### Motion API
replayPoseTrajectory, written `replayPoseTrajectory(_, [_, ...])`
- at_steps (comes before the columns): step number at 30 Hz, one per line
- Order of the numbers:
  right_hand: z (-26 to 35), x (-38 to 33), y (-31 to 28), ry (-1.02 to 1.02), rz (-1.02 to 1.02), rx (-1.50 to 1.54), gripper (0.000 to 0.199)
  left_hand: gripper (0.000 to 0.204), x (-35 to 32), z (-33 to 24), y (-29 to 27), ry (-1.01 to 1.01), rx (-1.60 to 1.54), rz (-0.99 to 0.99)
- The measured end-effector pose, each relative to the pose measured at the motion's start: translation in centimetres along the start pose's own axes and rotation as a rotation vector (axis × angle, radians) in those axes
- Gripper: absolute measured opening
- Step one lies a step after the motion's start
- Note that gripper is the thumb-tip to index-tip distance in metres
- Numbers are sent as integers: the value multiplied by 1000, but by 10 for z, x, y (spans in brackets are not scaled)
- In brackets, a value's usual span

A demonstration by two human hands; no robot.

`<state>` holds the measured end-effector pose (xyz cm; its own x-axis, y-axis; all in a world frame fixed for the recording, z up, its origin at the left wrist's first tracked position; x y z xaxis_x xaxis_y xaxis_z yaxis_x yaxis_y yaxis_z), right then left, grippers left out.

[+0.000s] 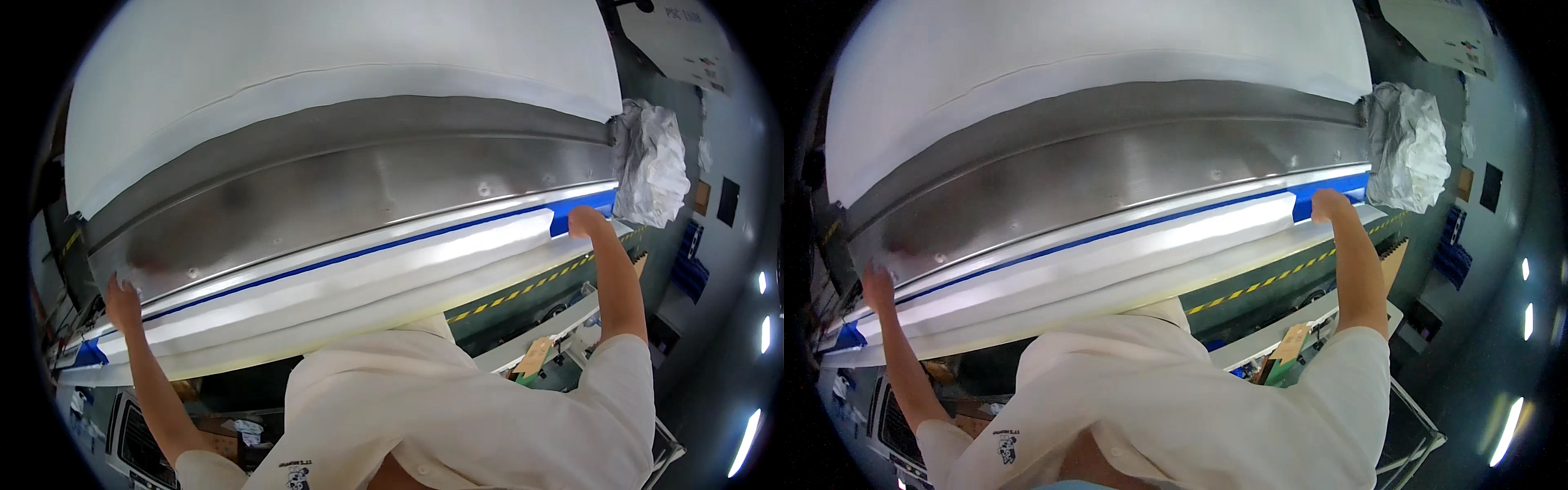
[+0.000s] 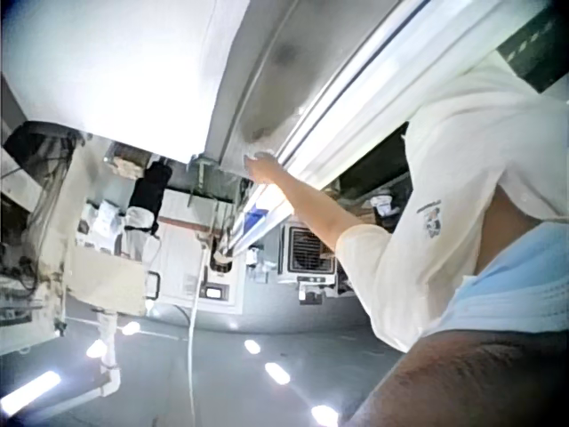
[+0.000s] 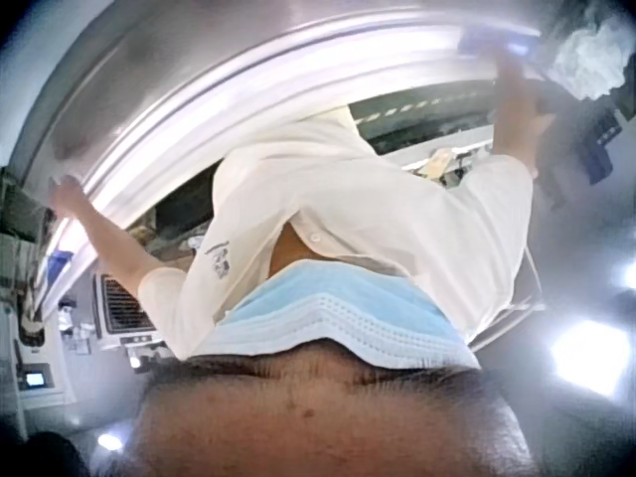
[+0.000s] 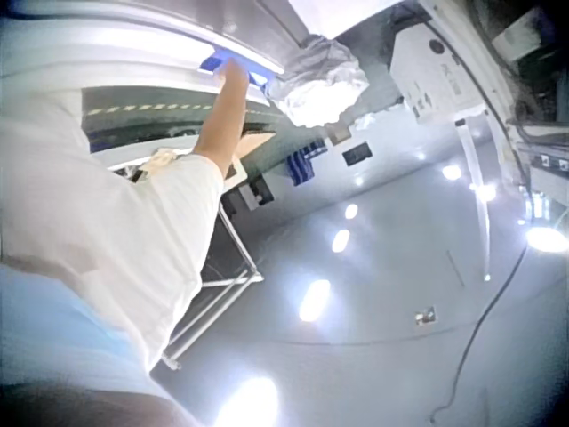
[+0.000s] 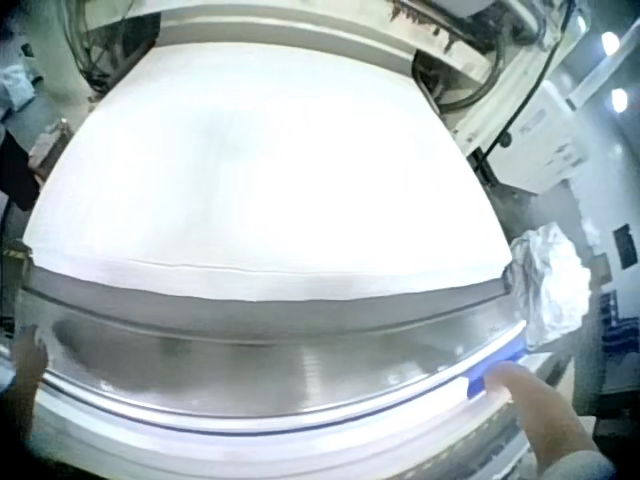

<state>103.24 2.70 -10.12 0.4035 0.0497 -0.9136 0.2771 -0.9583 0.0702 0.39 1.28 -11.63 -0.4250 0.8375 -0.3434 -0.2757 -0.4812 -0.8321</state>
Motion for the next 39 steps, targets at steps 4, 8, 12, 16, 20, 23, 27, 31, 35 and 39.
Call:
replayPoseTrajectory(4, [79,-26,-76,-334,-431,63,21,31,23,-17,2,105,-191,-400])
replayPoseTrajectory(8, [211,-130,-181,-589,-519,437,23,28,47,-85,-50,63,-367,-339])
replayPoseTrajectory(12, [345,-215,-272,-817,-676,347,21,35,42,-87,-50,60,-477,-493])
replayPoseTrajectory(16, [490,-301,-361,-1066,-860,146,18,36,33,-85,-51,36,-610,-488])
replayPoseTrajectory(20, [614,-351,-441,-1339,-912,190,18,38,34,-87,-51,38,-688,-510])
replayPoseTrajectory(23, [679,-371,-488,-1499,-1005,205,19,38,37,-91,-59,38,-714,-487])
replayPoseTrajectory(27, [732,-383,-528,-1451,-1037,176,20,38,38,-87,-61,45,-753,-466])
replayPoseTrajectory(31, [749,-384,-537,-1350,-1081,174,21,39,39,-84,-57,38,-760,-456])
replayPoseTrajectory(35, [748,-386,-534,-1265,-1118,189,19,39,38,-85,-57,38,-777,-455])
replayPoseTrajectory(39, [744,-383,-535,-1216,-1200,212,18,41,44,-77,-63,43,-830,-478])
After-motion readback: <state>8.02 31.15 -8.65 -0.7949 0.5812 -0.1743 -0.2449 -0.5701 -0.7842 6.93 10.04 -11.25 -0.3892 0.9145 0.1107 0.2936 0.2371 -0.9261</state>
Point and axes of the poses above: each hand's wrist, its own x-axis towards the middle knuckle, its own y-axis out of the palm, z = x × y, the point moved 5 cm from there along x, towards the middle knuckle, and after that the axes turned 12 degrees about z, right-handed, at the moved point
